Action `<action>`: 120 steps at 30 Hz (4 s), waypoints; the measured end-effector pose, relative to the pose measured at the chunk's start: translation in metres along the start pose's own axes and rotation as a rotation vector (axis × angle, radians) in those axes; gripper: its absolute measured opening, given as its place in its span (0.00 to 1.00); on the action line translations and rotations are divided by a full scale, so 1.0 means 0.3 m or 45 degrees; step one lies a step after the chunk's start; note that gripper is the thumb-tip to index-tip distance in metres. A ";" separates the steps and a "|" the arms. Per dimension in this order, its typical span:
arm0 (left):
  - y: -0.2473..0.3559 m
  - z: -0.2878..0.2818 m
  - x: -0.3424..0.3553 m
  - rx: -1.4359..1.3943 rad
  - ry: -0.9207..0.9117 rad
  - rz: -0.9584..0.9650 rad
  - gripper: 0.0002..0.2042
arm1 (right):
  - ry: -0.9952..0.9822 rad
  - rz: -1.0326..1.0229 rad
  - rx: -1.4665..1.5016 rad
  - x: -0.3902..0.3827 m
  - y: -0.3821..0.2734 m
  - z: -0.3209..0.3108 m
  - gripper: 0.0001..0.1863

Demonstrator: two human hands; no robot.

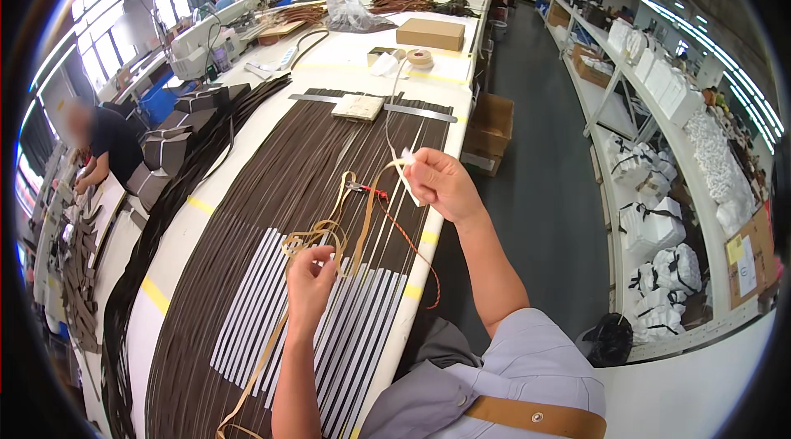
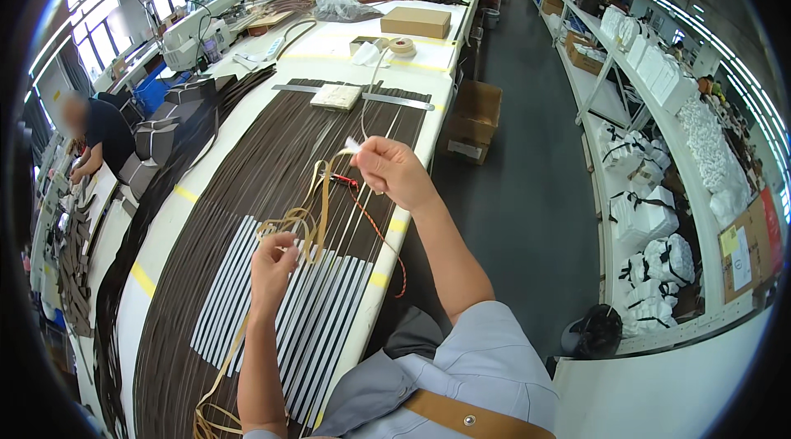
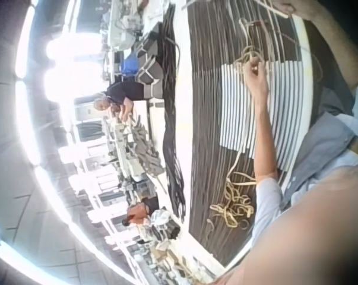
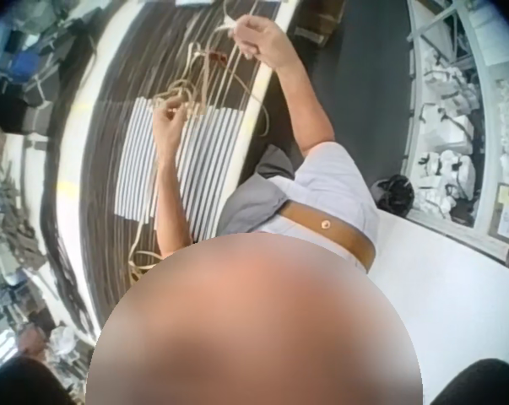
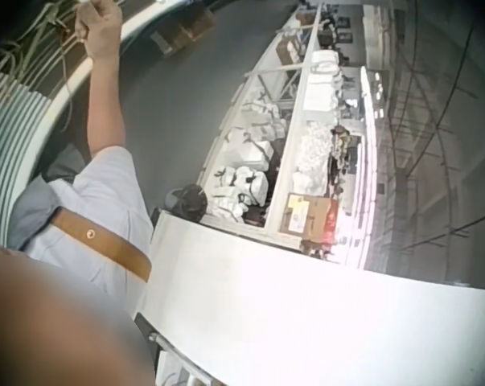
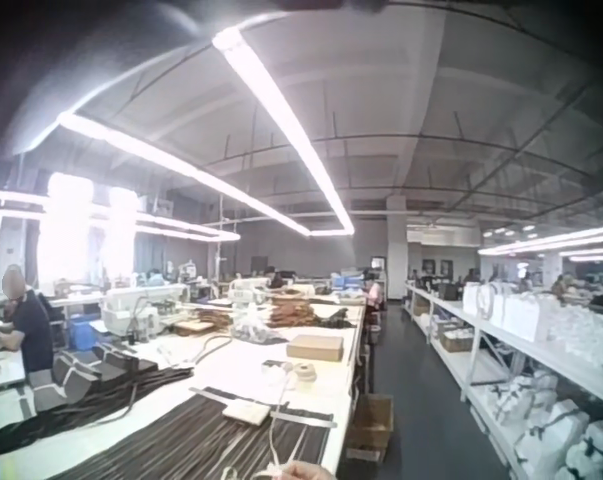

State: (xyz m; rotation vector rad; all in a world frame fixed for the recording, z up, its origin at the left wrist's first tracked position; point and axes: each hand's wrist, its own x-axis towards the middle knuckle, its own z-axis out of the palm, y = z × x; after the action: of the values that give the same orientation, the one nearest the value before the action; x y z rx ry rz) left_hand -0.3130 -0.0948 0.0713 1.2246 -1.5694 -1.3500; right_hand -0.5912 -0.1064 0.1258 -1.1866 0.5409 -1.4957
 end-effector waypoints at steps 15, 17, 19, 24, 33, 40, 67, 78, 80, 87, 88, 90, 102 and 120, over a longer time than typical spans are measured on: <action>0.184 0.058 -0.032 -0.535 -0.230 0.174 0.09 | -0.370 0.322 -0.804 -0.054 0.005 0.180 0.09; 0.187 0.046 -0.031 -0.487 -0.264 0.043 0.07 | -0.328 0.306 -0.738 -0.062 0.025 0.188 0.08; 0.174 0.047 -0.028 -0.598 -0.288 0.036 0.07 | -0.288 0.287 -0.671 -0.065 0.042 0.203 0.07; 0.160 0.062 -0.026 -0.846 -0.281 -0.002 0.06 | -0.353 -0.087 -0.842 -0.054 0.041 0.224 0.07; 0.167 0.054 -0.031 -0.835 -0.315 -0.030 0.08 | -0.395 0.053 -0.386 -0.043 0.071 0.189 0.04; 0.158 0.053 -0.026 -0.867 -0.359 -0.047 0.08 | -0.396 0.062 -0.320 -0.028 0.069 0.163 0.03; 0.206 -0.105 -0.305 0.188 0.086 0.430 0.12 | -0.796 0.200 -0.829 -0.064 -0.023 0.438 0.09; 0.132 -0.221 -0.472 0.490 0.473 0.302 0.04 | -1.204 0.312 -0.733 -0.002 0.205 0.611 0.08; 0.121 -0.233 -0.498 0.452 0.529 0.280 0.04 | -1.260 0.261 -0.812 0.016 0.220 0.645 0.10; 0.083 -0.240 -0.629 0.198 0.726 0.183 0.03 | -1.380 0.424 -0.871 0.046 0.263 0.725 0.06; 0.071 -0.238 -0.630 0.169 0.722 0.202 0.03 | -1.341 0.472 -0.797 0.045 0.287 0.718 0.05; 0.058 -0.253 -0.671 0.195 0.776 0.214 0.05 | -1.383 0.627 -0.823 0.053 0.302 0.776 0.04; -0.274 -0.865 -0.641 0.694 1.075 -0.260 0.11 | -1.402 0.694 -0.970 0.330 0.625 1.064 0.08; -0.216 -0.720 -0.363 0.168 0.510 -0.310 0.11 | -2.127 0.298 -0.031 -0.015 0.529 1.362 0.09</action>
State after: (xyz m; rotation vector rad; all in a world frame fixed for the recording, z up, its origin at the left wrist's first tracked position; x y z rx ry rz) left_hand -0.0663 -0.0545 0.0558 1.6929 -1.2704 -1.0682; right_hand -0.1583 -0.0434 0.1528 -1.8185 -0.4518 0.0232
